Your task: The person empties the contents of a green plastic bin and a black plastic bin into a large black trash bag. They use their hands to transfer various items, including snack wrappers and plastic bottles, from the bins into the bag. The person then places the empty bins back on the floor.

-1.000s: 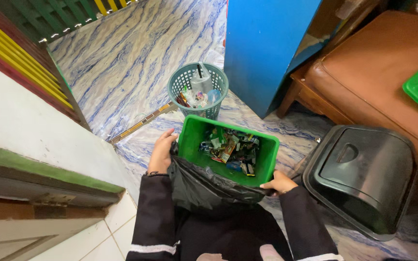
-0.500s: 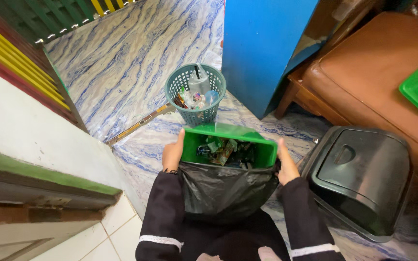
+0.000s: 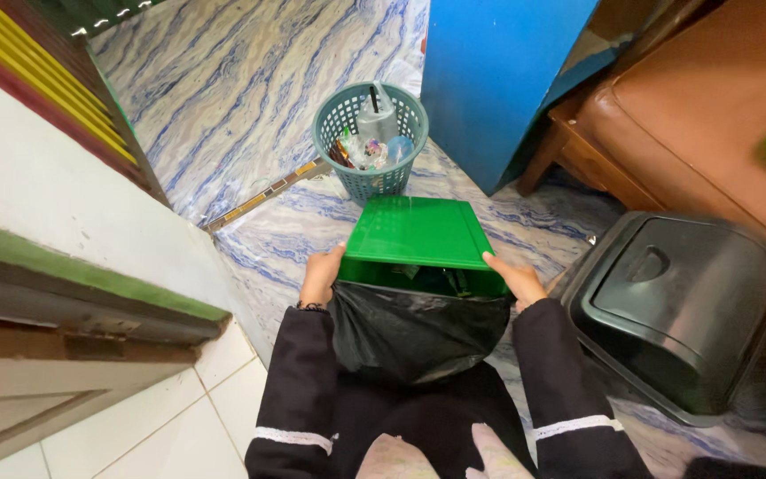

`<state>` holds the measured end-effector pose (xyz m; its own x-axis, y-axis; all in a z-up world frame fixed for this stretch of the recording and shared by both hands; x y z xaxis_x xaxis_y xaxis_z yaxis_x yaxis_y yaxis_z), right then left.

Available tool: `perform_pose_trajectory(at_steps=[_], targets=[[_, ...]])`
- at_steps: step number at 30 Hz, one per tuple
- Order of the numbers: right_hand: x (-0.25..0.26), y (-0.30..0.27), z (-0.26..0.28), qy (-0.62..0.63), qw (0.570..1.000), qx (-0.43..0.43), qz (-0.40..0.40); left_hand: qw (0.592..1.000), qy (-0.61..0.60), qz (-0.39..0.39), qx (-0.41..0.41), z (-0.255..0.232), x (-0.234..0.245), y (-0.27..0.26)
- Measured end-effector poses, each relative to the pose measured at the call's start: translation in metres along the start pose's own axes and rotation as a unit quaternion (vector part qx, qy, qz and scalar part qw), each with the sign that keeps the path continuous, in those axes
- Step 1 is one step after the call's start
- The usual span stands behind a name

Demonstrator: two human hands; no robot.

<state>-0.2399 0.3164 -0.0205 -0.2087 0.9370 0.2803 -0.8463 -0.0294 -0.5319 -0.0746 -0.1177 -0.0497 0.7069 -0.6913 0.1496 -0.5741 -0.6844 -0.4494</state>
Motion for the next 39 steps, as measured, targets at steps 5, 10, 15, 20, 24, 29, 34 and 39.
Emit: perform_pose_trajectory(at_steps=[5,10,15,20,24,29,34,39], targets=[[0.003,0.005,-0.004,0.02,0.996,0.09,-0.009,0.998,-0.047,0.016,0.034,0.006,-0.006,0.004],[0.004,0.039,0.001,-0.122,0.978,0.165,-0.025,0.997,-0.058,0.047,0.023,0.009,-0.009,0.013],[-0.001,0.02,0.045,-0.318,0.912,0.253,-0.052,0.995,-0.037,0.059,0.064,0.022,-0.015,0.031],[-0.01,-0.014,0.042,-0.176,0.965,0.128,0.149,0.996,-0.038,0.055,0.065,0.034,-0.014,0.05],[-0.007,-0.032,0.025,-0.037,0.951,0.209,0.223,0.996,-0.03,0.065,0.053,0.032,-0.014,0.061],[-0.007,0.001,0.009,-0.101,0.929,0.303,0.188,0.997,-0.03,0.038,0.056,0.02,0.002,0.061],[-0.008,0.026,0.008,-0.136,0.905,0.349,0.201,0.998,-0.01,0.047,0.049,0.005,0.009,0.055],[-0.017,0.058,0.005,-0.049,0.954,0.254,0.154,0.996,-0.037,0.043,0.071,-0.009,0.004,0.045]])
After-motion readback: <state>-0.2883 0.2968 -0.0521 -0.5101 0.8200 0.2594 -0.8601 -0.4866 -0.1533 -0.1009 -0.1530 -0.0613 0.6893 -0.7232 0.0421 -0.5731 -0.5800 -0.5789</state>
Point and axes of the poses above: each hand's wrist, its own y-axis towards the middle knuckle, its own x-axis out of the back of the hand, z = x × y, the point moved 9 cm from there along y, towards the middle knuckle, and after that the axes turned 5 degrees about -z, right-handed, at the moved point
